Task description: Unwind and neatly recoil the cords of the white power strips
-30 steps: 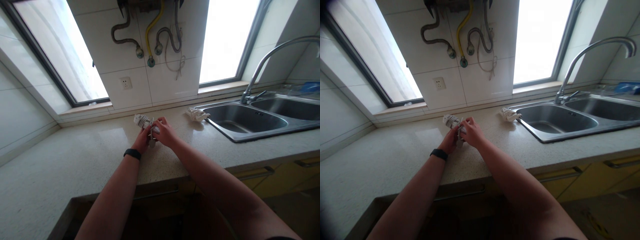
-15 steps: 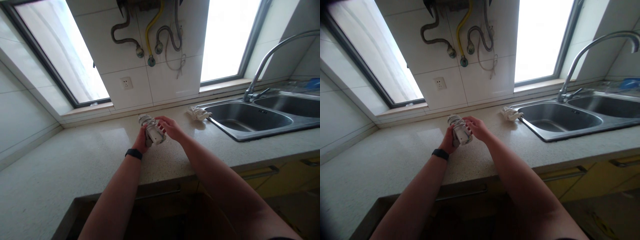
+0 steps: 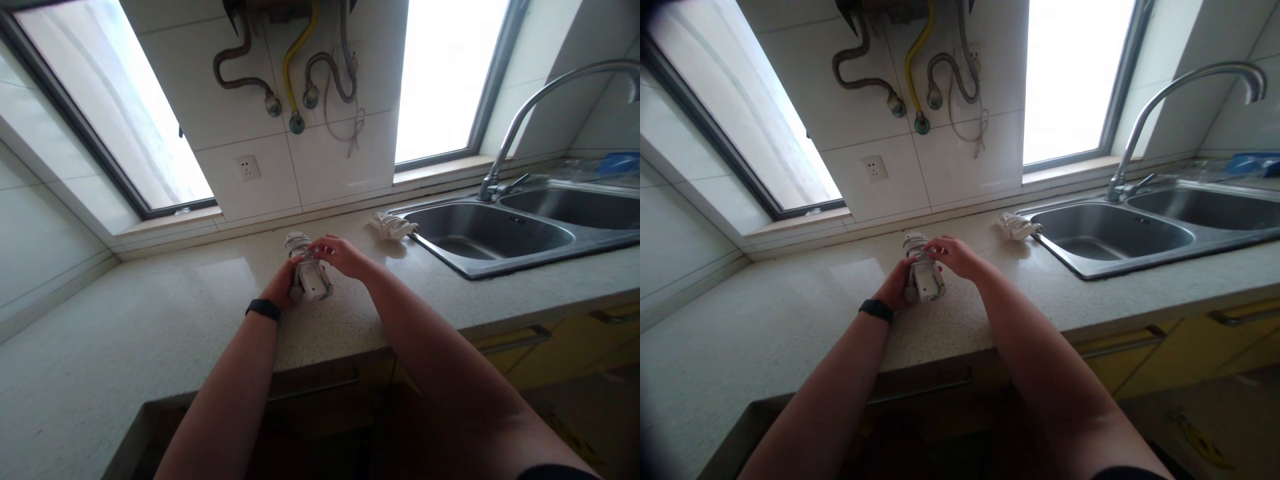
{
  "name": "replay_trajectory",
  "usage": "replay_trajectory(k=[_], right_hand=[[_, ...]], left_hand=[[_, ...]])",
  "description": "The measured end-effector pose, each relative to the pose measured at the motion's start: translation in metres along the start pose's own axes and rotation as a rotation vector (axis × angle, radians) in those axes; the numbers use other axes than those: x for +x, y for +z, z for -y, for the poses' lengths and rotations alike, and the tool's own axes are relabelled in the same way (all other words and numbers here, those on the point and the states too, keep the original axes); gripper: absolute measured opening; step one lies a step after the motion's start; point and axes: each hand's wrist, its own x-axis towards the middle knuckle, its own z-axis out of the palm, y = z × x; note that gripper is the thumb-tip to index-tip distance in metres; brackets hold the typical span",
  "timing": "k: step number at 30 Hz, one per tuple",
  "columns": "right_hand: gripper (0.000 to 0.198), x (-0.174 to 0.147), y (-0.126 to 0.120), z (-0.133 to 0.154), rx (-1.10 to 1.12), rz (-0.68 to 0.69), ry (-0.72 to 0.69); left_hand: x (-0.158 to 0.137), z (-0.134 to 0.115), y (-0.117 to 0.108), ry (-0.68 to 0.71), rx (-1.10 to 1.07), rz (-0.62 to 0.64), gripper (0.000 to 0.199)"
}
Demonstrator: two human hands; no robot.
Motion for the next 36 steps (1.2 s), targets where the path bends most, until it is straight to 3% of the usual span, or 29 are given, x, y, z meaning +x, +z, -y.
replay_trajectory(k=[3, 7, 14, 22, 31, 36], right_hand=[[0.018, 0.000, -0.004, 0.000, -0.060, 0.003, -0.002], [0.013, -0.002, -0.003, 0.004, -0.166, -0.028, -0.061], [0.016, -0.003, 0.013, 0.001, -0.275, -0.211, -0.091], [0.018, -0.002, 0.022, -0.005, -0.240, -0.287, 0.037], [0.021, -0.002, 0.025, -0.012, -0.238, -0.290, 0.125], [0.024, 0.001, 0.025, -0.017, -0.228, -0.364, 0.270]], left_hand=[[-0.002, 0.002, 0.001, -0.028, 0.027, 0.053, 0.047], [-0.002, 0.003, 0.001, -0.054, 0.084, 0.033, 0.048], [0.004, 0.003, -0.008, 0.005, 0.074, 0.095, 0.050], [0.003, 0.001, -0.012, -0.048, -0.011, 0.002, 0.033], [0.000, -0.002, -0.013, -0.049, -0.071, 0.047, 0.026], [0.000, -0.004, -0.010, -0.022, -0.149, 0.060, 0.028]])
